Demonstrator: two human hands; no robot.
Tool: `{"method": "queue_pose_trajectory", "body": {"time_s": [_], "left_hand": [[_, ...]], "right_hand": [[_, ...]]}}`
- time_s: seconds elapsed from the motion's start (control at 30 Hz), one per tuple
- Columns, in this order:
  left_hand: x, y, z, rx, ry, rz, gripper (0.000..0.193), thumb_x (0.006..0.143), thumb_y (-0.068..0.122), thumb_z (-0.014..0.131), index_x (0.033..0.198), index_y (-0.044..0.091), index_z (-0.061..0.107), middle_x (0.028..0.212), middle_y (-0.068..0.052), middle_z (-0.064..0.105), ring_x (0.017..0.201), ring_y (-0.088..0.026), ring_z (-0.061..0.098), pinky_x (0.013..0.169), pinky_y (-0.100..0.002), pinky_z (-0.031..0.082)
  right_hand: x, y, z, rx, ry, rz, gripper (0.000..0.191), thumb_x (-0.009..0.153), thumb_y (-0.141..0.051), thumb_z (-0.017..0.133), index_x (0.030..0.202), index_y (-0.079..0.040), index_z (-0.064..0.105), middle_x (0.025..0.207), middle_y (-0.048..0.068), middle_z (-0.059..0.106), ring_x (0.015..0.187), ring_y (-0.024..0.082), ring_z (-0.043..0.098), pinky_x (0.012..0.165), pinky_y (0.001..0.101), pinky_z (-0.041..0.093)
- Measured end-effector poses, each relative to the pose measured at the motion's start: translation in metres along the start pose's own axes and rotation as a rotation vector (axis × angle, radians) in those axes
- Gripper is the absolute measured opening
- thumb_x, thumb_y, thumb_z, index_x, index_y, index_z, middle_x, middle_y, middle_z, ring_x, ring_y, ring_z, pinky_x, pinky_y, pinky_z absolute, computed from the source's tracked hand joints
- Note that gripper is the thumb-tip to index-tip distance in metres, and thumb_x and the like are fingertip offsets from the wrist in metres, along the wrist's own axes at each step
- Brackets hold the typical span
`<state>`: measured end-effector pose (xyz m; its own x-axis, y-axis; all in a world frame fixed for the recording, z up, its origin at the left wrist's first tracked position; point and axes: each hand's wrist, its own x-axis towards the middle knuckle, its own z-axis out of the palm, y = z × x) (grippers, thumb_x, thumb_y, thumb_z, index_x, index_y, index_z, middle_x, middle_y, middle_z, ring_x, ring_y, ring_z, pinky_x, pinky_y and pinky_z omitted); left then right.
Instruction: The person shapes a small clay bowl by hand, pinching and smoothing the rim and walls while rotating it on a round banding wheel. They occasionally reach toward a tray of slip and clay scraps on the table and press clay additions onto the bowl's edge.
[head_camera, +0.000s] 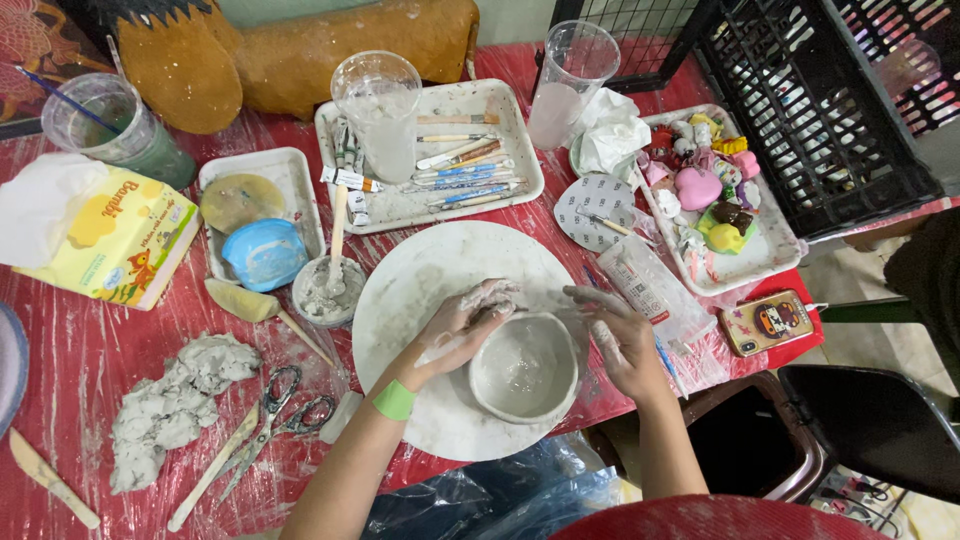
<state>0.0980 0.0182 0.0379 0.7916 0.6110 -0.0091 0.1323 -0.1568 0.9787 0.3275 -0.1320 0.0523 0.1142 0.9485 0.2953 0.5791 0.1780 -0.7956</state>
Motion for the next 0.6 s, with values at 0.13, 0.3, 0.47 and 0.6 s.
{"method": "queue_pose_trajectory", "body": {"time_s": [0.13,0.3,0.47,0.6], "left_hand": [[0.004,0.015,-0.003,0.025,-0.043,0.034,0.052,0.091,0.025,0.073,0.135,0.004,0.057,0.123,-0.013,0.073,0.115,-0.023,0.071,0.098,-0.035,0.054],[0.012,0.037,0.004,0.334,-0.039,0.006,0.060,0.075,0.023,0.083,0.128,0.012,0.060,0.111,-0.014,0.074,0.103,-0.032,0.070,0.092,-0.038,0.053],[0.017,0.042,0.008,0.445,-0.014,-0.089,0.048,0.081,0.025,0.079,0.125,0.018,0.062,0.103,-0.010,0.078,0.098,-0.030,0.072,0.088,-0.038,0.055],[0.012,0.031,0.005,0.345,0.002,0.108,0.050,0.081,0.017,0.076,0.128,0.014,0.061,0.106,-0.010,0.076,0.099,-0.030,0.072,0.088,-0.037,0.056]], "right_hand": [[-0.003,-0.005,0.014,0.140,0.000,0.129,0.050,0.107,-0.038,0.041,0.123,-0.001,0.070,0.129,0.018,0.070,0.117,0.033,0.068,0.100,0.0425,0.053],[-0.004,-0.010,0.021,0.006,-0.025,0.042,0.050,0.108,-0.036,0.040,0.126,0.000,0.069,0.134,0.019,0.066,0.125,0.034,0.064,0.105,0.0441,0.048],[-0.010,-0.011,0.016,0.095,0.068,0.175,0.045,0.110,-0.030,0.039,0.116,-0.004,0.075,0.137,0.016,0.068,0.125,0.031,0.067,0.107,0.0408,0.052],[-0.012,-0.015,0.021,0.169,0.054,0.195,0.039,0.107,-0.025,0.044,0.121,-0.001,0.071,0.140,0.018,0.063,0.126,0.032,0.063,0.107,0.0418,0.050]]}}
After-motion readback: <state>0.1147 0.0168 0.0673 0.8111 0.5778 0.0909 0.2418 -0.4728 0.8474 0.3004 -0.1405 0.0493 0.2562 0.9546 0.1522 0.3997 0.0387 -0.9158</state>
